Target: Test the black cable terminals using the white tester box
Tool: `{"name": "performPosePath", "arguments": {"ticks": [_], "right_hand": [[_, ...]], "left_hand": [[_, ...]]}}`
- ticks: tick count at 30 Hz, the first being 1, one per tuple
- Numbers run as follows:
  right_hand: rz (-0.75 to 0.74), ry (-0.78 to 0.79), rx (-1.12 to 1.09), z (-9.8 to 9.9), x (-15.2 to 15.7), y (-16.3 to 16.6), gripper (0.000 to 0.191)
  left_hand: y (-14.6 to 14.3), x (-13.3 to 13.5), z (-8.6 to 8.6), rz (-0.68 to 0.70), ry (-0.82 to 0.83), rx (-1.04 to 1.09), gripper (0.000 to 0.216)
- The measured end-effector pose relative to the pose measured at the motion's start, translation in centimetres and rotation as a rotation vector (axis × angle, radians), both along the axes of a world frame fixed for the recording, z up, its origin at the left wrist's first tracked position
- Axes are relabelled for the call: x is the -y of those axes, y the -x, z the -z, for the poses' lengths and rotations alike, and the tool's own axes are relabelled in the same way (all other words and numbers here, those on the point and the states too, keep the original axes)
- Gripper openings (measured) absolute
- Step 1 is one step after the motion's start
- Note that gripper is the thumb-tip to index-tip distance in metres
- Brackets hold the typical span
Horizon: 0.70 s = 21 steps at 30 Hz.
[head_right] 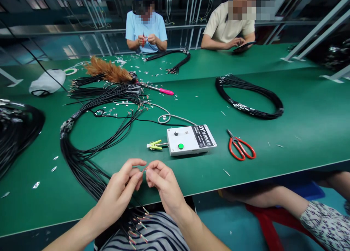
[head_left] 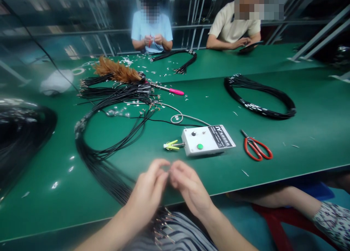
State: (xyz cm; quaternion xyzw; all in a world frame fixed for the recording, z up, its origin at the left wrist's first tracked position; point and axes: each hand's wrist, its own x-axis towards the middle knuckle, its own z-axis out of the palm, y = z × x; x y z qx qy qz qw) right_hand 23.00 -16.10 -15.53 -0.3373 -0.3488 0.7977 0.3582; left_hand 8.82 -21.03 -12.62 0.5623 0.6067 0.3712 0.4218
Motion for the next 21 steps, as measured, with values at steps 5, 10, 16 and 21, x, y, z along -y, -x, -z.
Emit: {"name": "performPosePath", "arguments": {"ticks": [5, 10, 16, 21], "right_hand": [[0.020, -0.052, 0.038, 0.4, 0.3, -0.2, 0.029], [0.028, -0.074, 0.063, 0.2, -0.5, -1.2, 0.032], [-0.050, -0.158, 0.123, -0.3, -1.8, -1.4, 0.031], [-0.023, -0.289, 0.215, 1.4, -2.9, -1.5, 0.039]], "left_hand": [[0.0, -0.2, 0.4, -0.006, 0.013, 0.021, 0.023], [0.0, -0.4, 0.6, 0.009, 0.013, 0.005, 0.024], [-0.1, -0.9, 1.4, 0.024, -0.016, -0.020, 0.028], [0.5, -2.2, 1.5, 0.038, 0.026, -0.012, 0.030]]}}
